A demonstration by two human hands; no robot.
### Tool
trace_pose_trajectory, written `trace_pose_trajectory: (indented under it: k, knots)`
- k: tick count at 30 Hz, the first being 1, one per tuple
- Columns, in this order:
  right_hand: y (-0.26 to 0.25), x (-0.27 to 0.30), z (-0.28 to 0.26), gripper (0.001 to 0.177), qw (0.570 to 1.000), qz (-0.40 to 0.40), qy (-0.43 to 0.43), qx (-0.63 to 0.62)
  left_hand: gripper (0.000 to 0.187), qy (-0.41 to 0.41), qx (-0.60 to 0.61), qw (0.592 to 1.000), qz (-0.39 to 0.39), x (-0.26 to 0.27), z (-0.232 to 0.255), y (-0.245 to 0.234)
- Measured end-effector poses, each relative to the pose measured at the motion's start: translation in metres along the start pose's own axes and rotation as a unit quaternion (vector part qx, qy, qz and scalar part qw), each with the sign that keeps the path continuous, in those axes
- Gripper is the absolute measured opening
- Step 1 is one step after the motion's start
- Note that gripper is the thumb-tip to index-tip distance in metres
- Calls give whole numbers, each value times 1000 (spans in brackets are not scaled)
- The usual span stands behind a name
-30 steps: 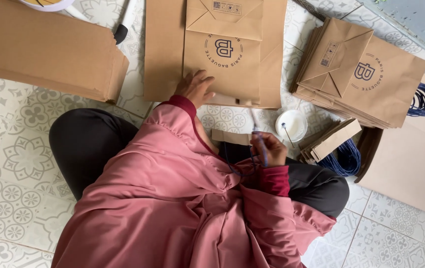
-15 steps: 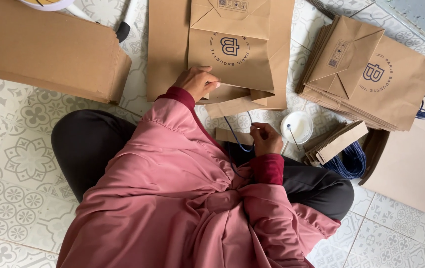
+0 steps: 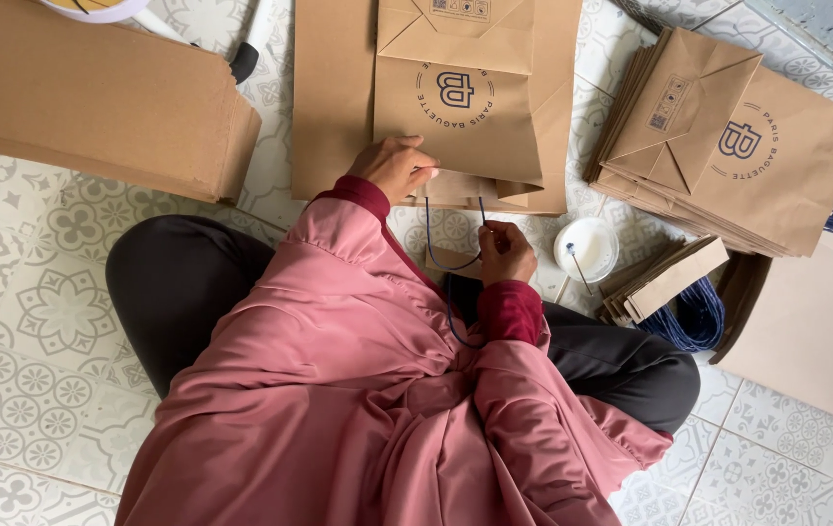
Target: Attaching cord handles to paper bags by threading them through holes and securing them.
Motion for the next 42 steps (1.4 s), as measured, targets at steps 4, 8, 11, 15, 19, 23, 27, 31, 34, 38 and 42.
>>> trace_pose_trajectory:
  k: [4,8,11,15,19,23,27,31,34,38,42]
  knots:
    - [3,6,-11,18,1000,-5,-16,19,16,-5,-21,1000,-11,8,3,1]
    - [3,11,-21,21,998,-5,-45,43,17,-12,-42,999,-22,9,3,5]
    - [6,9,-20,20,997,0,-64,51,15,-6,-50,999,-16,11,7,-1]
    - [8,10,-20,19,995,5,-79,54,13,17,-77,997,-2,10,7,1]
    - [8,11,-20,19,995,10,-89,48,12,4,-89,996,4,15,9,3]
    - [8,12,-21,19,993,19,-102,49,13,-5,-122,993,-2,18,10,5]
    - [9,11,-19,19,991,29,-122,52,12,-22,-136,990,-22,17,4,14]
    - [15,6,-8,19,989,37,-131,59,11,-32,-139,989,-33,18,1,20]
    - [15,7,-9,19,988,43,-139,59,12,-42,-139,989,-42,17,-2,26]
    - [13,9,-13,19,989,39,-132,47,14,-47,-140,988,-45,21,1,21]
    - [11,11,-18,20,989,40,-135,46,13,-48,-141,988,-39,22,2,20]
Point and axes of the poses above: each hand's wrist, its own x-axis away from the middle knuckle, its own y-axis out of the palm, z = x × y, the point moved 9 cm from there along -x, towards the middle knuckle, and after that the axes turned 2 degrees about -y, right-handed, at the moved point
